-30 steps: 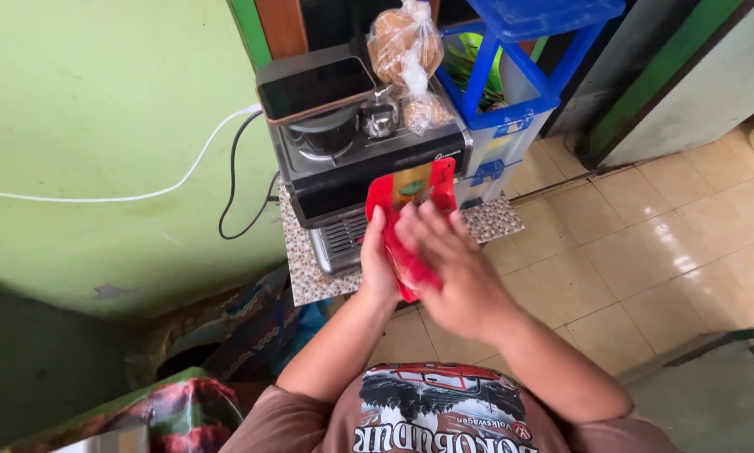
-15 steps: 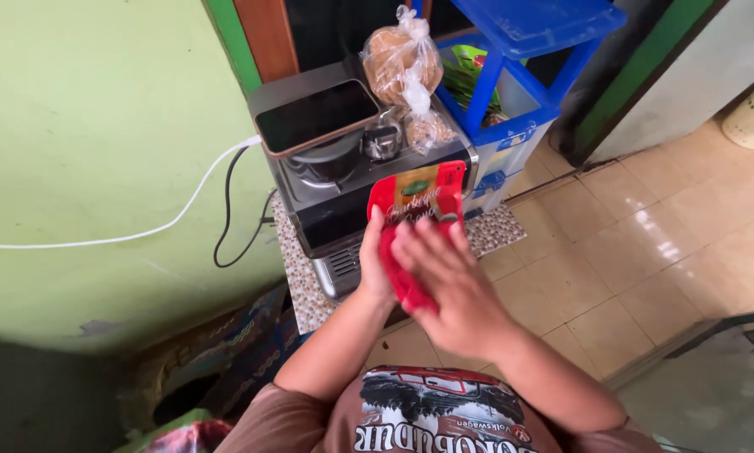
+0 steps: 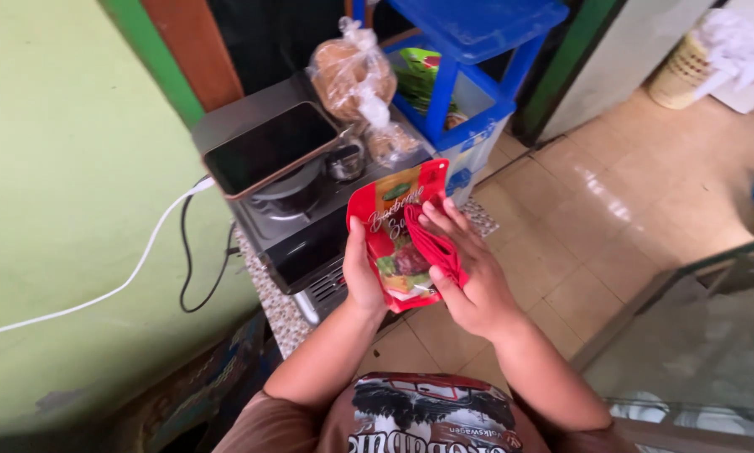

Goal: The person retrieves a plastic storage bin, removes a packet of seasoning, and places it on a glass display counter. They then take a red cloth and wipe the surface of a red sauce packet repeatedly, moving around the room while continuing to clean the packet. After finishing, they place the cleaned packet on the counter and repeat the wiping process on a smaller red packet.

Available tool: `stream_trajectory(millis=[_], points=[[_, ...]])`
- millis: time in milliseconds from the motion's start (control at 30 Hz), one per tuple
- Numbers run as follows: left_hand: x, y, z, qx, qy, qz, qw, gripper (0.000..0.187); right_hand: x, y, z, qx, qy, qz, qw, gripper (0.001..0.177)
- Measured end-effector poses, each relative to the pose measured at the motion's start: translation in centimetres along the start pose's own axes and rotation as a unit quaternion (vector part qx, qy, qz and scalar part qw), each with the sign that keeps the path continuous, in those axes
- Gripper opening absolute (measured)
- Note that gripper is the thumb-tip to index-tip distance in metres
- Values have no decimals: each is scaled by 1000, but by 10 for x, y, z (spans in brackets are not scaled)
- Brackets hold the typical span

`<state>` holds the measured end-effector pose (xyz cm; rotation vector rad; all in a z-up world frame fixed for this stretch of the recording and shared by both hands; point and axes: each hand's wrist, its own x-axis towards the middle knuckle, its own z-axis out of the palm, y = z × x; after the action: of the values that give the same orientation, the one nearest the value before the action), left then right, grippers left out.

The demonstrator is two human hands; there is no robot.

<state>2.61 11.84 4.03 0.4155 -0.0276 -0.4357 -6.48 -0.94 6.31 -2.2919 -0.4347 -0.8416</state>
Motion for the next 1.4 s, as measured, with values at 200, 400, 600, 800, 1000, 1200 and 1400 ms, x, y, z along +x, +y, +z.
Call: stream_trajectory(millis=[200, 400, 600, 800, 1000, 1200, 1400], points=[[7, 6, 26, -57, -30, -135, 989, 78, -32, -13, 29, -108, 0, -82, 991, 58], [23, -28, 5, -66, -8, -82, 994, 70, -25, -5, 8, -33, 94, -3, 995, 59], [27, -42, 2, -96, -40, -67, 992, 71, -18, 5, -1, 159, 182, -35, 970, 60], [43, -36, 5, -86, -93, -153, 980, 76, -52, -5, 9, -97, 112, -57, 987, 55], [7, -54, 44, -104, 2, -141, 984, 60, -53, 39, -20, 123, 292, 74, 946, 46], [9, -62, 79, -121, 75, -194, 971, 53, -107, 56, -15, -249, 430, -144, 856, 57], [21, -87, 54, -178, 85, -128, 972, 61, -87, 30, -19, -325, 267, 1, 907, 33]])
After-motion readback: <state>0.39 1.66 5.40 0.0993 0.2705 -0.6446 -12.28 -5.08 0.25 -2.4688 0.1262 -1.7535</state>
